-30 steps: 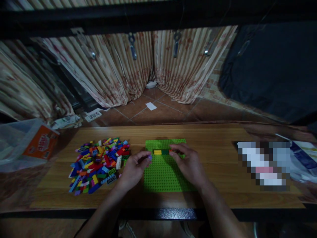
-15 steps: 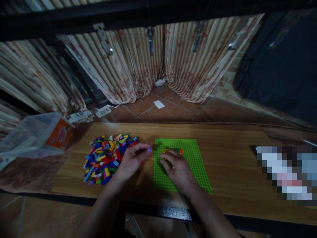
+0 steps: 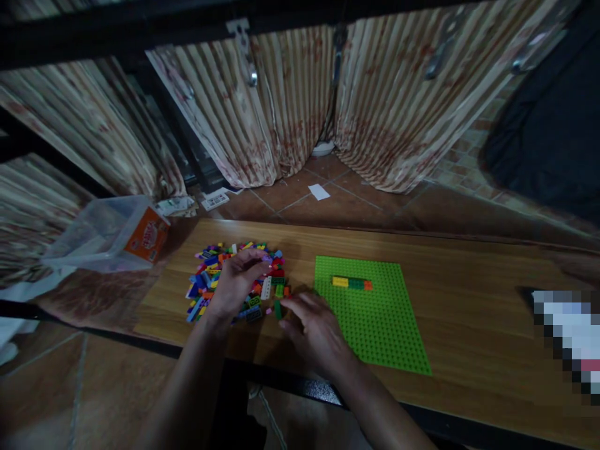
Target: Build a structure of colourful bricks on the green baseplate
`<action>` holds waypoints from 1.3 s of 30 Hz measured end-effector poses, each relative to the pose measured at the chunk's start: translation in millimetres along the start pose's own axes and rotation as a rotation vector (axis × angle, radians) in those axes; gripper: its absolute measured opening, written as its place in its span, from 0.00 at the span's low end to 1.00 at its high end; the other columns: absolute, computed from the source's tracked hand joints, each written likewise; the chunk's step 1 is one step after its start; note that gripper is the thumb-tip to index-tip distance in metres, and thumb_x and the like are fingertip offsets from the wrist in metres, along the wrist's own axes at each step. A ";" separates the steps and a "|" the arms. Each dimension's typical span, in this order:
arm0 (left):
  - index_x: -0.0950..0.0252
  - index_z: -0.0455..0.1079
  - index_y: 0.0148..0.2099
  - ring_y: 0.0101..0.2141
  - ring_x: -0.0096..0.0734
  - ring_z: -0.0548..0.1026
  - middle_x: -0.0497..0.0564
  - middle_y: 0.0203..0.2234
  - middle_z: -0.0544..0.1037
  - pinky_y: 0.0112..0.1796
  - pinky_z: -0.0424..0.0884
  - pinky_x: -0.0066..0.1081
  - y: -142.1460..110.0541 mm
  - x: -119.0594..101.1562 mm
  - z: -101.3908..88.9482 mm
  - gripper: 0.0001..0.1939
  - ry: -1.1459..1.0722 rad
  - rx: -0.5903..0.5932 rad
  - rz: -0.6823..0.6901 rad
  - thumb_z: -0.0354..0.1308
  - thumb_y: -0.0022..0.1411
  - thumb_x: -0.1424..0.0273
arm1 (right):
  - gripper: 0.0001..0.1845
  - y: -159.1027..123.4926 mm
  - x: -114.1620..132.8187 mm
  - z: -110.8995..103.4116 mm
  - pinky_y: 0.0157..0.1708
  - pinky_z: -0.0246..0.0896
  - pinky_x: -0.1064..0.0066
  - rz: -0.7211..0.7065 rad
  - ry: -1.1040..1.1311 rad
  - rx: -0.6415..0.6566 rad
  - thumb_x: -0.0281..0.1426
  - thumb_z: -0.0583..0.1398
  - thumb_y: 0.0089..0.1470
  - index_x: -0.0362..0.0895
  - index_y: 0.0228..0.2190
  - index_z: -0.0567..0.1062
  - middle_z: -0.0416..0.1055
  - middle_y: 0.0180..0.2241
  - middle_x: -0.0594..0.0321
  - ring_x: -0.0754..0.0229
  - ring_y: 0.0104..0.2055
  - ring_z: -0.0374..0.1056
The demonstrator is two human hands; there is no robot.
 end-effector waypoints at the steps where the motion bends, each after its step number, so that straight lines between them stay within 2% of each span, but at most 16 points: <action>1: 0.67 0.73 0.35 0.27 0.26 0.72 0.47 0.26 0.76 0.31 0.67 0.25 -0.1 0.9 -1.1 0.09 0.020 0.015 0.001 0.64 0.52 0.67 | 0.18 1.8 3.1 5.2 0.46 0.66 0.58 -0.017 -0.025 0.014 0.28 0.61 0.54 0.49 0.48 0.73 0.73 0.42 0.58 0.53 0.45 0.68; 5: 0.67 0.75 0.38 0.31 0.29 0.74 0.49 0.30 0.78 0.34 0.69 0.27 -1.1 3.3 -3.2 0.08 0.151 0.079 0.025 0.61 0.55 0.70 | 0.20 9.7 6.6 17.6 0.48 0.64 0.53 -0.059 -0.147 0.052 0.27 0.62 0.52 0.48 0.48 0.73 0.72 0.42 0.56 0.49 0.47 0.66; 9: 0.65 0.76 0.42 0.36 0.33 0.76 0.50 0.35 0.80 0.40 0.70 0.29 -5.0 1.2 -4.3 0.10 0.293 0.199 0.081 0.58 0.57 0.72 | 0.16 11.1 5.9 18.7 0.47 0.65 0.56 -0.051 -0.130 0.074 0.26 0.61 0.53 0.48 0.45 0.74 0.72 0.40 0.57 0.51 0.46 0.67; 14: 0.64 0.75 0.42 0.34 0.33 0.76 0.50 0.35 0.80 0.36 0.70 0.28 -14.0 -1.3 -5.0 0.10 0.496 0.344 0.146 0.55 0.59 0.73 | 0.15 2.0 -0.9 -3.0 0.44 0.66 0.62 0.060 -0.015 0.011 0.28 0.58 0.55 0.48 0.45 0.73 0.74 0.40 0.59 0.56 0.43 0.69; 19: 0.63 0.74 0.38 0.32 0.31 0.75 0.50 0.31 0.78 0.34 0.68 0.27 -17.8 -1.8 -6.8 0.10 0.758 0.380 0.230 0.53 0.57 0.77 | 0.15 -9.0 -32.1 -36.3 0.34 0.68 0.66 0.333 0.021 -0.181 0.35 0.60 0.53 0.48 0.43 0.75 0.76 0.35 0.60 0.58 0.35 0.72; 22: 0.63 0.74 0.37 0.34 0.32 0.75 0.50 0.34 0.78 0.37 0.68 0.28 -16.3 -2.1 -9.9 0.14 0.876 0.384 0.264 0.51 0.53 0.82 | 0.17 -14.1 -50.9 -44.4 0.36 0.68 0.64 0.443 0.017 -0.223 0.38 0.61 0.51 0.47 0.43 0.76 0.78 0.35 0.60 0.56 0.34 0.74; 25: 0.62 0.75 0.39 0.40 0.33 0.75 0.50 0.38 0.78 0.42 0.69 0.29 -13.9 -2.9 -12.2 0.18 0.906 0.380 0.312 0.50 0.50 0.84 | 0.18 -16.8 -60.9 -45.6 0.39 0.68 0.62 0.486 -0.006 -0.206 0.38 0.61 0.52 0.47 0.44 0.76 0.78 0.37 0.59 0.55 0.36 0.74; 28: 0.62 0.75 0.42 0.45 0.34 0.74 0.50 0.42 0.77 0.47 0.69 0.31 -12.4 -4.5 -10.0 0.21 0.878 0.362 0.360 0.51 0.49 0.85 | 0.17 -17.6 -62.9 -48.9 0.41 0.67 0.60 0.461 -0.102 -0.206 0.38 0.62 0.52 0.47 0.44 0.77 0.77 0.36 0.59 0.53 0.38 0.73; 32: 0.63 0.74 0.44 0.44 0.34 0.74 0.51 0.41 0.77 0.48 0.69 0.33 -16.6 -8.3 8.2 0.20 0.822 0.332 0.413 0.51 0.52 0.84 | 0.15 -18.9 -61.9 -55.7 0.41 0.66 0.60 0.409 -0.209 -0.203 0.38 0.62 0.52 0.47 0.41 0.78 0.75 0.36 0.59 0.52 0.40 0.71; 35: 0.64 0.73 0.44 0.41 0.33 0.74 0.51 0.38 0.76 0.45 0.70 0.31 -25.9 -5.4 35.0 0.15 0.800 0.349 0.415 0.52 0.57 0.80 | 0.16 -20.9 -63.2 -58.4 0.39 0.65 0.61 0.426 -0.219 -0.201 0.37 0.63 0.51 0.46 0.42 0.78 0.76 0.35 0.59 0.52 0.39 0.71; 39: 0.64 0.72 0.46 0.37 0.31 0.75 0.52 0.38 0.76 0.41 0.71 0.29 -38.1 10.6 72.7 0.13 0.825 0.389 0.363 0.51 0.61 0.78 | 0.16 -23.7 -66.2 -59.9 0.39 0.66 0.62 0.445 -0.206 -0.232 0.35 0.64 0.50 0.46 0.42 0.77 0.77 0.36 0.60 0.53 0.38 0.72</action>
Point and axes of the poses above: each hand's wrist, its own y-axis towards the middle knuckle, its own z-axis out of the palm, x = y × z, the point moved 3 cm from there along y, towards the middle knuckle
